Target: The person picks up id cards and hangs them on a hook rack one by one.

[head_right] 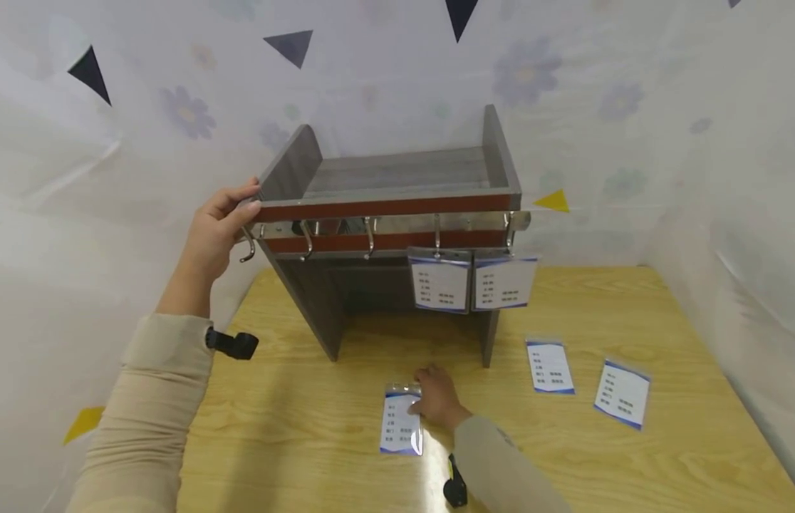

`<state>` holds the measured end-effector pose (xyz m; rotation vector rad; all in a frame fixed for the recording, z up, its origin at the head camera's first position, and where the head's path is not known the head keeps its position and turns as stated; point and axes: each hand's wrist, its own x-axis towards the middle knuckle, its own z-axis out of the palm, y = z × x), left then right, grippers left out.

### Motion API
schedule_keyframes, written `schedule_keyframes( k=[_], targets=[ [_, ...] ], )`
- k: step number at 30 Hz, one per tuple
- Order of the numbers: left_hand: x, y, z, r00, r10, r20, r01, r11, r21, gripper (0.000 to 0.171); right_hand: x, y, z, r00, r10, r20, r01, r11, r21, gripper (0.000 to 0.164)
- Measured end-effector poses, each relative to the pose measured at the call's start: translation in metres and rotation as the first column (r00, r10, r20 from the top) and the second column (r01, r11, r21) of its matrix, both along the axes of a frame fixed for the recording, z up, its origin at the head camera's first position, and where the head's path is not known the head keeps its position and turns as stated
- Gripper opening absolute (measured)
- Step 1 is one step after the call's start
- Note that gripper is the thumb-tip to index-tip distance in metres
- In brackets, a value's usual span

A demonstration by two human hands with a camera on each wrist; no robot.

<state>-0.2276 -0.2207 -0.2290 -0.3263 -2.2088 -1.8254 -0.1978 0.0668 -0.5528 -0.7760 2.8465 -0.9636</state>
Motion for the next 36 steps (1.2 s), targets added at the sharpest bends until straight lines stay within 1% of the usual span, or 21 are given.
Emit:
schedule_keyframes(
  k=[3,5,8,13,15,18,21,25,29,32,36],
  targets=[
    [0.0,0.0,0.0,1.0,-0.006,0.0,0.006,1.0,0.008,0.036,0.001,-0.001,0.001,1.0,-0.019,-0.008,0.019,0.999,0.043,0.059],
    [0.0,0.0,0.0,1.0,-0.013,-0.003,0.013,1.0,0.014,0.036,0.002,-0.001,0.002,0.999,-0.034,-0.007,0.035,0.998,0.055,0.059],
    [0.0,0.0,0.0,1.0,-0.02,-0.009,0.02,1.0,0.024,0.035,0.004,-0.001,0.003,0.999,-0.049,-0.019,0.05,0.997,0.052,0.057],
    [0.0,0.0,-0.001,1.0,-0.022,-0.012,0.022,0.999,0.033,0.035,0.005,-0.001,0.0,0.994,-0.06,-0.086,0.062,0.998,0.025,0.047],
    [0.0,0.0,-0.001,1.0,-0.021,-0.012,0.021,0.999,0.03,0.035,0.006,-0.001,-0.001,0.994,-0.074,-0.083,0.077,0.997,0.026,0.047],
    [0.0,0.0,-0.001,1.0,-0.021,-0.012,0.022,0.999,0.03,0.035,0.007,-0.001,-0.002,0.994,-0.1,-0.039,0.101,0.994,0.038,0.048],
    [-0.001,0.0,-0.001,1.0,-0.028,-0.013,0.029,0.999,0.042,0.034,0.008,-0.002,0.0,0.993,-0.121,0.008,0.121,0.992,0.035,0.049],
    [-0.002,0.0,-0.002,0.999,-0.034,-0.017,0.035,0.997,0.067,0.034,0.011,-0.002,0.003,0.988,-0.153,0.036,0.152,0.988,0.015,0.048],
    [-0.002,0.0,-0.002,0.999,-0.024,-0.021,0.025,0.997,0.067,0.034,0.013,-0.002,0.005,0.983,-0.175,0.058,0.175,0.984,-0.006,0.046],
    [-0.002,0.0,-0.003,0.999,-0.023,-0.025,0.024,0.998,0.066,0.034,0.015,-0.002,0.007,0.98,-0.178,0.091,0.183,0.982,-0.053,0.046],
    [-0.002,0.0,-0.003,0.999,-0.027,-0.026,0.028,0.997,0.068,0.034,0.017,-0.003,0.009,0.968,-0.163,0.189,0.193,0.969,-0.153,0.047]
  ],
)
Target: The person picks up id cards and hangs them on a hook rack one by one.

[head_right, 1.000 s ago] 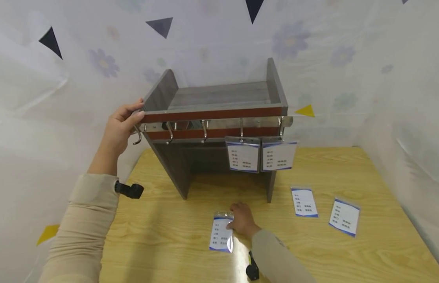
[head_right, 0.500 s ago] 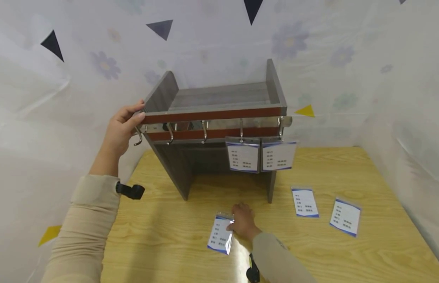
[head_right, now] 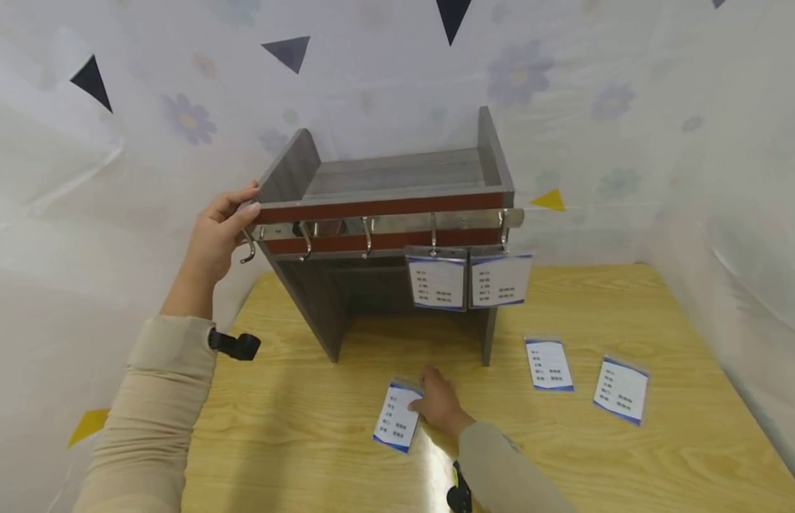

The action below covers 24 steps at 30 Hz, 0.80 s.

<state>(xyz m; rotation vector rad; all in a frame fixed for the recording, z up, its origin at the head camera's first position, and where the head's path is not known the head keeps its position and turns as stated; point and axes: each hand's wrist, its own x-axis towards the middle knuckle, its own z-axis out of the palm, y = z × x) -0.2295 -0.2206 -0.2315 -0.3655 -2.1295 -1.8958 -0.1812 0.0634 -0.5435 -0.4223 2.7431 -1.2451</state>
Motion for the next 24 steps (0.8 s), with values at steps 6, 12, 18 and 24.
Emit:
schedule_keyframes(
  k=[6,12,18,24],
  targets=[
    [-0.001,0.0,0.0,1.0,-0.004,-0.007,0.004,1.0,0.013,0.032,-0.001,-0.002,0.003,0.998,0.013,0.062,-0.006,0.993,-0.118,0.044],
    [-0.001,0.0,0.0,1.0,-0.004,-0.005,0.004,1.0,0.002,0.034,-0.001,-0.004,0.009,1.0,0.013,0.024,-0.007,0.978,-0.206,0.038],
    [0.0,0.0,0.0,1.0,-0.006,-0.006,0.006,1.0,0.006,0.032,0.003,-0.005,0.02,0.998,0.041,0.048,-0.024,0.949,-0.315,0.031],
    [0.001,0.001,-0.001,1.0,-0.008,-0.006,0.008,1.0,0.01,0.032,0.002,-0.006,0.027,0.998,0.047,0.036,-0.032,0.935,-0.353,0.028]
  ],
)
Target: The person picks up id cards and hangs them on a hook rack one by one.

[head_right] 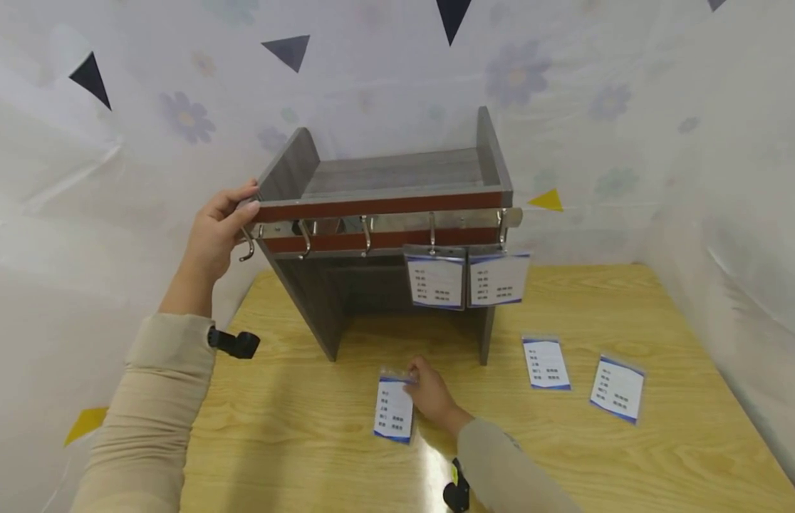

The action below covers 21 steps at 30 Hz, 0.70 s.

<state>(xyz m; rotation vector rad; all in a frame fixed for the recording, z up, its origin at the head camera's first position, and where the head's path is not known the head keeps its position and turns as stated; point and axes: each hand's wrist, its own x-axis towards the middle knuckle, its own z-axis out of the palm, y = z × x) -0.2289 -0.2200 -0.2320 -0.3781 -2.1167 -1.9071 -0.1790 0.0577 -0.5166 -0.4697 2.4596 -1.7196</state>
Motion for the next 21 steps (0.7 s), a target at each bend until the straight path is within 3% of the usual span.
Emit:
schedule_keyframes(
  k=[21],
  targets=[
    [0.004,0.001,0.002,1.0,-0.002,0.016,0.003,1.0,-0.028,0.036,0.004,-0.003,0.033,1.0,0.001,-0.013,-0.002,0.999,-0.045,0.028]
  ],
)
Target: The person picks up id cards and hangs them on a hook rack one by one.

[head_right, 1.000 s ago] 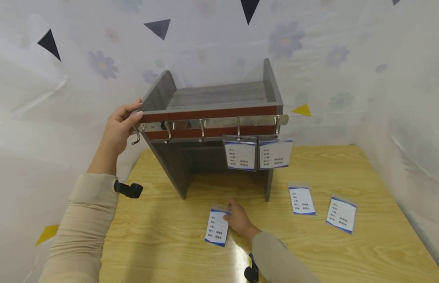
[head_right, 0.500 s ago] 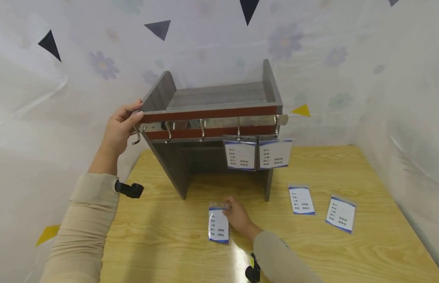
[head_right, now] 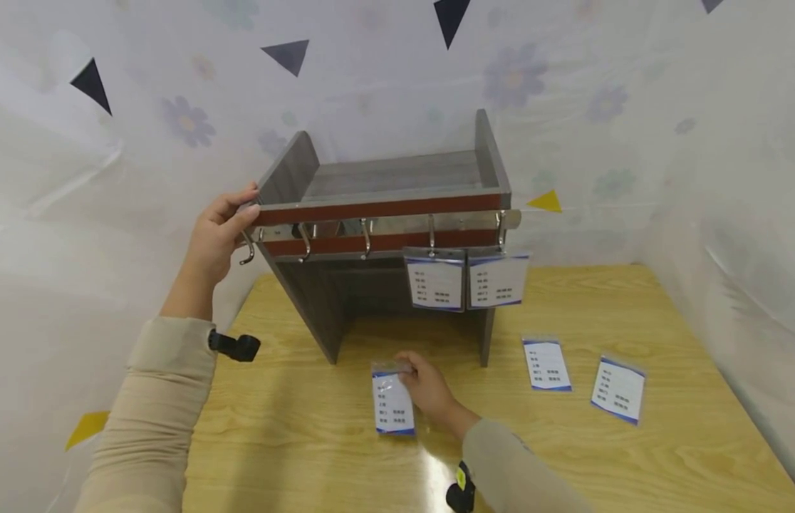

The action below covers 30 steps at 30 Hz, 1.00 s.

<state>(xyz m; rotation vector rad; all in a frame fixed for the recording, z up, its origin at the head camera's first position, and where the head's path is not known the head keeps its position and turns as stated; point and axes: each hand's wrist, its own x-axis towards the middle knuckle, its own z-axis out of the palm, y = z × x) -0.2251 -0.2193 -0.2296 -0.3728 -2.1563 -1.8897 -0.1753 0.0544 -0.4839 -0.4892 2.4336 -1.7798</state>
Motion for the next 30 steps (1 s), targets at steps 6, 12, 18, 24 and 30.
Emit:
schedule_keyframes(
  k=[6,12,18,24,30],
  targets=[
    [0.0,0.0,-0.001,1.0,0.004,0.0,-0.004,1.0,0.0,0.036,0.0,-0.001,0.008,0.999,-0.008,0.035,0.008,1.0,-0.014,0.024],
    [-0.001,-0.001,-0.003,1.0,-0.004,-0.017,0.004,1.0,-0.002,0.035,0.003,-0.002,0.024,0.999,-0.03,0.017,0.031,0.998,-0.051,0.023],
    [-0.004,-0.001,-0.004,1.0,0.002,-0.022,-0.001,1.0,0.01,0.034,0.005,-0.001,0.039,0.998,-0.047,-0.038,0.044,0.995,-0.09,0.021],
    [-0.005,-0.001,-0.004,1.0,0.006,-0.018,-0.006,1.0,0.008,0.034,0.006,0.002,0.052,0.998,-0.033,-0.06,0.025,0.991,-0.132,0.02],
    [-0.004,-0.002,-0.004,1.0,0.009,-0.013,-0.009,1.0,0.004,0.032,0.008,0.003,0.068,0.996,-0.024,-0.091,0.01,0.989,-0.147,0.019]
  ],
)
